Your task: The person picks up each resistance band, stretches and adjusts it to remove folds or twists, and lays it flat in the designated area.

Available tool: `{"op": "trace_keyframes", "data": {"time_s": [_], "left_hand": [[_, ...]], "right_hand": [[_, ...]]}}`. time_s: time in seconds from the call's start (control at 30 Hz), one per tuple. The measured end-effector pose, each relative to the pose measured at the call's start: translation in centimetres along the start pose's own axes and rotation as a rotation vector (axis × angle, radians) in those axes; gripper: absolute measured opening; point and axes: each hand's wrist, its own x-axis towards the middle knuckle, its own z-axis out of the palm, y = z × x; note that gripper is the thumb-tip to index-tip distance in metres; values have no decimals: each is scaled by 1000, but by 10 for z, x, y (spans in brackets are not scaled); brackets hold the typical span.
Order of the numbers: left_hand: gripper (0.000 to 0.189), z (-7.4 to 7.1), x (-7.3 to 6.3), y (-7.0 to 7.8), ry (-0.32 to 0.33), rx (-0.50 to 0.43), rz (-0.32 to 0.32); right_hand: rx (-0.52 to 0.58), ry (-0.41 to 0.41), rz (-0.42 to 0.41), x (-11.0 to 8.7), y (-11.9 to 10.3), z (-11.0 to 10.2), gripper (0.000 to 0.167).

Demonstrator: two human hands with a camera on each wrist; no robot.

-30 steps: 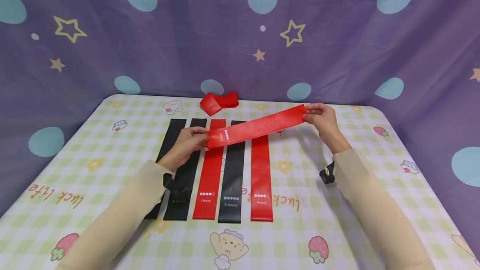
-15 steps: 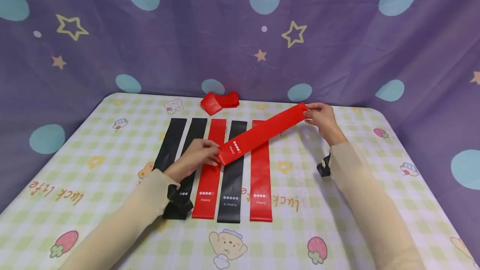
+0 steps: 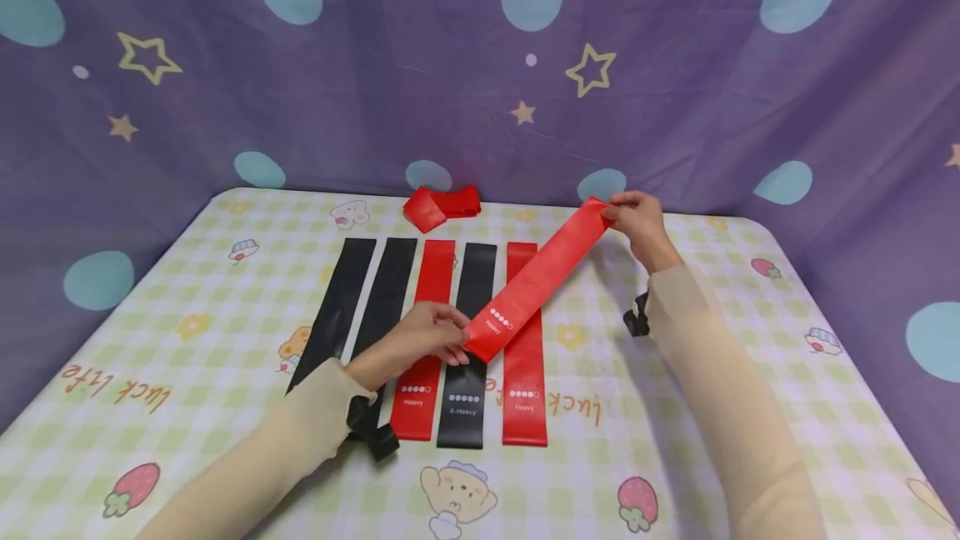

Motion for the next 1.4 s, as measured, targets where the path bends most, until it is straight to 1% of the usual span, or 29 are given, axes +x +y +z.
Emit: {"op": "trace_keyframes", "data": {"time_s": [0.2,0.37,0.47,0.67,0.73,0.87,1.0,1.17,1.3,1.4], "left_hand": [[25,13,-4,-3,-77,26,1],[32,26,-6,-3,-163,34,24],[30,34,-6,-3,-190,25,24],[20,56,-9,-3,-200,38,37],[19,63,-10,-3,-207,44,36],[18,78,-12,-2,-231,25,22],[18,91,-13,1,-256,20,14],[17,103,-15,5,-279,23,-7],[18,109,-16,6,-285,26,-27],[17,114,-16,4,-285,33,-23]], "right_hand": [[61,15,-38,3,0,10,15],[49,24,-57,6,0,18,13],[31,24,-60,7,0,21,13],[-61,28,-38,10,0,25,14],[-82,33,-30,11,1,25,13],[-117,36,-23,14,5,28,11],[-189,29,-28,14,10,31,11],[-294,24,-18,14,17,33,16],[-366,11,14,14,21,32,21],[-410,-2,40,14,25,32,25]]}}
